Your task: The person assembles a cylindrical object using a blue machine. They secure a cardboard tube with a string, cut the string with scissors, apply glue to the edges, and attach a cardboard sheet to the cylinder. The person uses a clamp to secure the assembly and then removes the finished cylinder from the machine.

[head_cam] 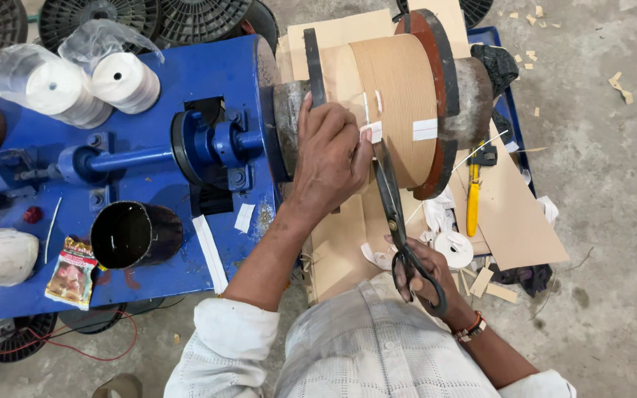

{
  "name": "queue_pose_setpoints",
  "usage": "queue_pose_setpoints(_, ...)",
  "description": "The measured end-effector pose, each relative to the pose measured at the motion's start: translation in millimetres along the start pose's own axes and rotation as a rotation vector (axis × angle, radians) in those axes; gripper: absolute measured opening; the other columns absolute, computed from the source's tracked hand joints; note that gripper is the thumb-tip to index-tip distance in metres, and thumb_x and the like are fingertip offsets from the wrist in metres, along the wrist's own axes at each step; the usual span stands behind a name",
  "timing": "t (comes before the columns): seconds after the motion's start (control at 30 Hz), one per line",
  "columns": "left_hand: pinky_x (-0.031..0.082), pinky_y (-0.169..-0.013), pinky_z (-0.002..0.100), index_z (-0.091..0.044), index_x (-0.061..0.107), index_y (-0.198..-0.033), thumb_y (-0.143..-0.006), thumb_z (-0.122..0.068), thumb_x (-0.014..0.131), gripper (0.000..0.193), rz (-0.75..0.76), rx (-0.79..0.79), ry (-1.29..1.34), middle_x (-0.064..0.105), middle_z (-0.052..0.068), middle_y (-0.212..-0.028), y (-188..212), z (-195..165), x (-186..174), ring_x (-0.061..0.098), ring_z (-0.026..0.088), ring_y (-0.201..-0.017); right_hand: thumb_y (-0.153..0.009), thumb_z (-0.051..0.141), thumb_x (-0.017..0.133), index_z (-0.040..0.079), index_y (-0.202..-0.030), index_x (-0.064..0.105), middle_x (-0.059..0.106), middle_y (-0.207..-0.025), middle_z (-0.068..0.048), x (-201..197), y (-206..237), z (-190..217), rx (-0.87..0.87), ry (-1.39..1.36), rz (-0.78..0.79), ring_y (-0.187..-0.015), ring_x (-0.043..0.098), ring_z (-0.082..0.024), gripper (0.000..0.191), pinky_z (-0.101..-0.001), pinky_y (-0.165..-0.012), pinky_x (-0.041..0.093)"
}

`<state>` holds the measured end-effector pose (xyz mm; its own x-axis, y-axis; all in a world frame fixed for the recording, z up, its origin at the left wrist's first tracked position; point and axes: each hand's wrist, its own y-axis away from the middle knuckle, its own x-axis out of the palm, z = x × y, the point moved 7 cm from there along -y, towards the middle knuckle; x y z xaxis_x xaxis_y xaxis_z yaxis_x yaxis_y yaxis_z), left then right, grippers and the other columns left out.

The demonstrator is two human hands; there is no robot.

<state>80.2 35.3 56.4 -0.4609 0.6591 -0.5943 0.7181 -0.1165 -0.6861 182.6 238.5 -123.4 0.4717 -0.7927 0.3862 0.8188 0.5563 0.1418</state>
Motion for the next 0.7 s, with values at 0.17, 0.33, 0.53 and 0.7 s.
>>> queue_pose_setpoints(0.17,0.026,-0.123,0.06,0.003,0.067,-0.092,-0.094,-0.006,0.071,0.01,0.026,-0.007,0.018,0.057,0.011,-0.1,2,6,5,0.056,0.031,-0.116,-0.071,0.06,0.088,-0.007,-0.148,0.046,0.058,-0.075,-0.003,13,-24,14,-0.083,-0.111,0.02,-0.054,0.055,-0.01,0.111,-0.022,-0.047,0.042)
queue_pose_setpoints(0.33,0.025,-0.123,0.061,0.003,0.067,-0.093,-0.091,-0.006,0.07,0.01,0.031,-0.001,0.009,0.057,0.012,-0.101,4,10,10,0.056,0.031,-0.117,-0.078,0.056,0.087,-0.009,-0.147,0.045,0.058,-0.077,-0.004,27,-39,25,-0.12,-0.185,0.019,-0.054,0.054,-0.01,0.102,-0.0227,-0.047,0.042)
queue_pose_setpoints(0.53,0.026,-0.124,0.06,0.002,0.066,-0.092,-0.089,-0.005,0.072,0.01,-0.002,0.007,0.028,0.059,0.012,-0.102,0,8,6,0.056,0.03,-0.117,-0.082,0.055,0.082,-0.009,-0.146,0.048,0.055,-0.069,-0.002,32,-35,29,-0.108,-0.11,-0.052,-0.048,0.05,-0.007,0.097,-0.0205,-0.042,0.037)
queue_pose_setpoints(0.7,0.023,-0.123,0.061,-0.005,0.06,-0.076,-0.083,-0.009,0.077,0.018,0.191,-0.042,0.091,0.061,0.008,-0.087,-7,0,-11,0.057,0.03,-0.119,-0.076,0.058,0.083,-0.008,-0.144,0.048,0.055,-0.065,0.0,18,-18,31,-0.049,0.13,-0.099,-0.046,0.05,-0.006,0.101,-0.0204,-0.04,0.037)
